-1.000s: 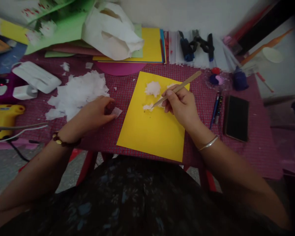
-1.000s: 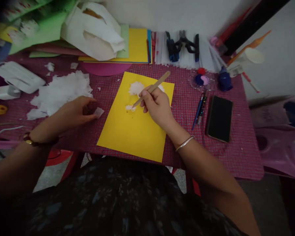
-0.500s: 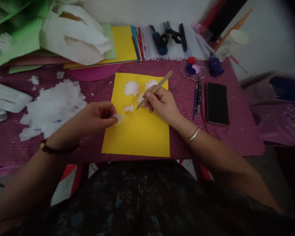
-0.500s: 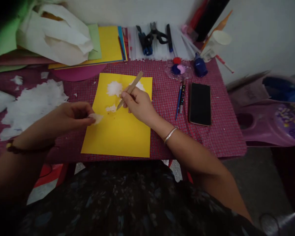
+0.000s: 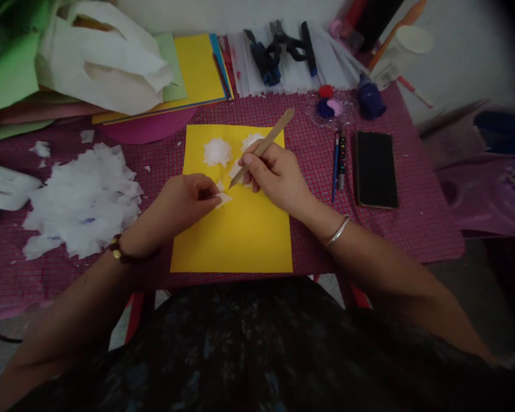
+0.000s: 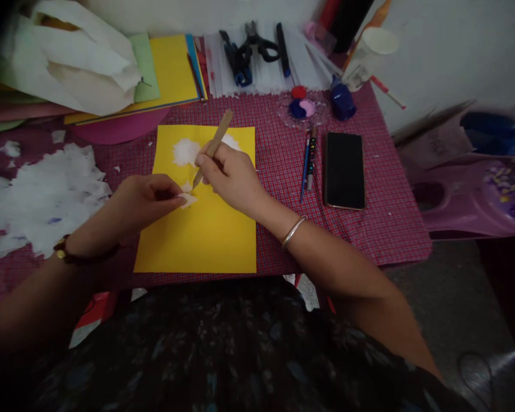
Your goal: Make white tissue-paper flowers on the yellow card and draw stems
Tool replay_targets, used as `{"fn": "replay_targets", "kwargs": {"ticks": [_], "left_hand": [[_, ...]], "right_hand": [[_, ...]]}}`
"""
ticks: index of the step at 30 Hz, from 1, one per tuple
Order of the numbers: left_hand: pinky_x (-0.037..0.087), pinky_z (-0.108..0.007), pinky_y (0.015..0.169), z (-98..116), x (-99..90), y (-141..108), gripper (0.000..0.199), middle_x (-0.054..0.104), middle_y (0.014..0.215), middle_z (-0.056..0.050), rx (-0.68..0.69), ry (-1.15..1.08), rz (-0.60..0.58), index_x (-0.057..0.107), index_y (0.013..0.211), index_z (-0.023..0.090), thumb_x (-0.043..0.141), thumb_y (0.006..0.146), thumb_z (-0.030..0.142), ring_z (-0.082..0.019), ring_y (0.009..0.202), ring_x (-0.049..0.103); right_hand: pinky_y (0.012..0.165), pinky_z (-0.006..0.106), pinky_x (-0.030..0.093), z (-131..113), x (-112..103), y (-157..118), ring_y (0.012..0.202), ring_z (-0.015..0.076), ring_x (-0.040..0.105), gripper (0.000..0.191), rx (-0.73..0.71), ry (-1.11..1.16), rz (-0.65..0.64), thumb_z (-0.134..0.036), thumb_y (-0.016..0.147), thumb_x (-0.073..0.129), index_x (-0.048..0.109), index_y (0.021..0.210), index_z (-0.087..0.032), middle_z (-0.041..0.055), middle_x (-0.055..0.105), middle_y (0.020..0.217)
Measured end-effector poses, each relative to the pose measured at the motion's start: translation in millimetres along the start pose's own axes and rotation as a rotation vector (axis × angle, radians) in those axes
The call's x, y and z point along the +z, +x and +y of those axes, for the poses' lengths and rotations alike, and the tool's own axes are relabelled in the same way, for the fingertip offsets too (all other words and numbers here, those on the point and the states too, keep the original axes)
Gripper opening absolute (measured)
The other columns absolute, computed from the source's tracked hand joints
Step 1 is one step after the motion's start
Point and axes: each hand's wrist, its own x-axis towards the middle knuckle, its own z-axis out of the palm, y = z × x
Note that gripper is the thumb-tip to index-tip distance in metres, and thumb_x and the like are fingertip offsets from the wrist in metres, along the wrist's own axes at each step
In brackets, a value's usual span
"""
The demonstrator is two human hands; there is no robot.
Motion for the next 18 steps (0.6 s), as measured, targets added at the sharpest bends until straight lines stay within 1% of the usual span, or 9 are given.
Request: {"fn": "replay_targets", "kwargs": {"ticks": [2,3,5,7,10,14,18], "left_hand": [[0.038,-0.031,0.063,-1.7,1.8,4.0,0.021,0.070,0.071,-0.002,-0.006,-0.028,-0.023,0.069,0.079,0.021,0.065,0.084,0.041,-0.018,0.066,0.061],[0.039,-0.030,0.062,-2.3,3.2,5.9,0.020,0.069,0.071,-0.001,-0.006,-0.049,-0.027,0.070,0.083,0.021,0.066,0.084,0.041,-0.018,0.066,0.061],[0.040,-0.030,0.062,-2.9,6.4,8.8,0.019,0.068,0.073,0.000,-0.009,-0.084,-0.008,0.069,0.094,0.021,0.069,0.082,0.035,-0.017,0.065,0.061],[0.041,-0.030,0.064,-3.0,8.9,10.1,0.021,0.067,0.074,0.002,-0.016,-0.088,0.022,0.066,0.099,0.021,0.071,0.078,0.027,-0.017,0.065,0.060],[0.042,-0.029,0.064,-4.0,10.8,9.3,0.021,0.063,0.071,0.004,-0.022,-0.092,0.052,0.061,0.095,0.022,0.071,0.076,0.021,-0.015,0.064,0.059],[0.041,-0.029,0.063,-8.5,12.6,7.4,0.020,0.061,0.071,0.004,0.002,-0.129,0.082,0.059,0.092,0.023,0.071,0.077,0.023,-0.015,0.063,0.057],[0.041,-0.029,0.060,-11.9,16.1,8.2,0.018,0.062,0.070,0.004,0.021,-0.159,0.089,0.059,0.091,0.024,0.072,0.077,0.024,-0.015,0.062,0.057]], "right_hand": [[0.058,0.023,0.049,-2.3,-1.7,-0.3,0.059,0.0107,0.062,0.025,-0.010,-0.005,0.012,-0.041,0.111,0.058,0.068,0.102,-0.021,-0.0026,0.065,0.073],[0.058,0.023,0.049,-3.4,-2.6,-0.5,0.060,0.0107,0.062,0.025,-0.015,-0.009,0.016,-0.041,0.112,0.057,0.068,0.103,-0.020,-0.0025,0.065,0.074],[0.060,0.023,0.050,-5.1,-3.4,-1.3,0.062,0.0111,0.063,0.026,-0.023,-0.020,0.011,-0.041,0.112,0.056,0.069,0.105,-0.020,-0.0023,0.065,0.074],[0.061,0.023,0.050,-5.9,-2.6,-2.8,0.064,0.0117,0.064,0.026,-0.028,-0.038,-0.012,-0.041,0.112,0.056,0.069,0.106,-0.019,-0.0020,0.066,0.074],[0.063,0.024,0.050,-5.6,1.3,-5.4,0.067,0.0124,0.064,0.024,-0.033,-0.078,-0.048,-0.038,0.111,0.057,0.070,0.104,-0.019,-0.0013,0.067,0.076],[0.064,0.025,0.050,-5.1,6.5,-7.4,0.069,0.0131,0.064,0.019,-0.024,-0.121,-0.076,-0.032,0.108,0.060,0.070,0.099,-0.019,0.0006,0.071,0.082],[0.065,0.026,0.049,-5.1,8.1,-7.6,0.070,0.0133,0.064,0.019,0.001,-0.131,-0.096,-0.030,0.106,0.060,0.069,0.094,-0.018,0.0024,0.073,0.085]]}}
